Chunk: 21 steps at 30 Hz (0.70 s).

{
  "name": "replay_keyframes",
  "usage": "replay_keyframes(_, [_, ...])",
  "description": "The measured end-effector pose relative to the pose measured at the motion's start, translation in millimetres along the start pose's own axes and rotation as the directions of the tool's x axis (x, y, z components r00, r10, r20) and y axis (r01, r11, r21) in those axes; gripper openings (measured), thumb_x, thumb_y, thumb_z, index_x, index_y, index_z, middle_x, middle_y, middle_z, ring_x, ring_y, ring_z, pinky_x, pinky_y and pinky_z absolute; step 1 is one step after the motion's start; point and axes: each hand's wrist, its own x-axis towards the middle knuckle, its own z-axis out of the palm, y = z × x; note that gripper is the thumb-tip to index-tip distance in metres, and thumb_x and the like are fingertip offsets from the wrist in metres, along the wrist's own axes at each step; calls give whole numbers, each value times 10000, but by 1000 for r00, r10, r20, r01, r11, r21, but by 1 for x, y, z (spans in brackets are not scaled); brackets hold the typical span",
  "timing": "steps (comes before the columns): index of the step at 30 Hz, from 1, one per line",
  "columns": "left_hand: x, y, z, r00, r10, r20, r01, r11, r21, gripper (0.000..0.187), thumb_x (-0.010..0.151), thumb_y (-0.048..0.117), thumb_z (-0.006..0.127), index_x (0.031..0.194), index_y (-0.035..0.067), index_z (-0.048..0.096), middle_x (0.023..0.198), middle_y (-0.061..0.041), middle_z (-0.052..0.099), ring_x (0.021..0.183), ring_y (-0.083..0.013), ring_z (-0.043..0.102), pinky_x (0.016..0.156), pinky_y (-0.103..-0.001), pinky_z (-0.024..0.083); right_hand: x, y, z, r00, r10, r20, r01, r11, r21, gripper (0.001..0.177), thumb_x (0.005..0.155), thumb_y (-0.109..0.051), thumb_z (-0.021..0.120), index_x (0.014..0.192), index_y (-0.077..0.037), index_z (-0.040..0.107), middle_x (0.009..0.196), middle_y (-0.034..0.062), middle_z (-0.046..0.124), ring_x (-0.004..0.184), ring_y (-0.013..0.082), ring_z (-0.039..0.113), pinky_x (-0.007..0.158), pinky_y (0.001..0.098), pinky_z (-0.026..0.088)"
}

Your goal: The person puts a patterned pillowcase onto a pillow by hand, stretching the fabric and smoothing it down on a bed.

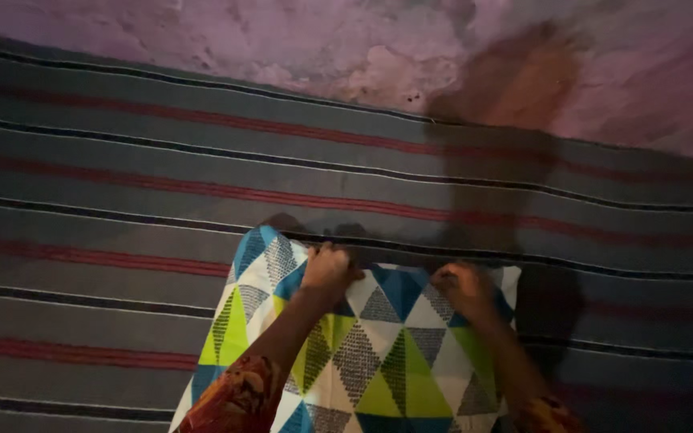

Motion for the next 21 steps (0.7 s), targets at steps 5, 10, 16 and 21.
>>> replay_keyframes(5, [15,-11,9,981,110,-158,-121,991,-58,175,970,167,622,1117,114,702,1202,-126,681,1201,-313,590,1106,-582,330,9,-2,-19,941,-322,-105,304,939,-159,210,938,-269,598,931,-88,705,932,121,714,924,348,651,893,505,456])
replay_keyframes(10, [81,-15,40,940,166,-299,-146,985,89,195,926,139,594,1101,109,674,1196,-132,675,1187,-317,599,1040,-536,407,49,18,-8,958,-248,-145,203,941,-269,387,1006,-428,491,947,-105,696,963,156,688,976,368,608,951,537,389])
replay_keyframes(16, [116,-20,58,979,121,-165,-82,971,223,268,942,175,557,1186,119,653,1237,-82,648,1239,-296,534,1096,-566,338,74,35,18,951,-269,-152,170,867,-469,464,1055,-462,423,959,-87,679,1070,129,694,1046,323,582,957,487,386])
replay_keyframes(21, [78,-5,44,964,200,-174,-123,918,378,344,907,225,602,1224,97,645,1284,-152,601,1290,-347,479,1074,-585,309,54,0,-1,998,-42,47,60,854,-517,318,1017,-356,507,916,-117,692,1019,115,681,1053,321,589,957,530,372])
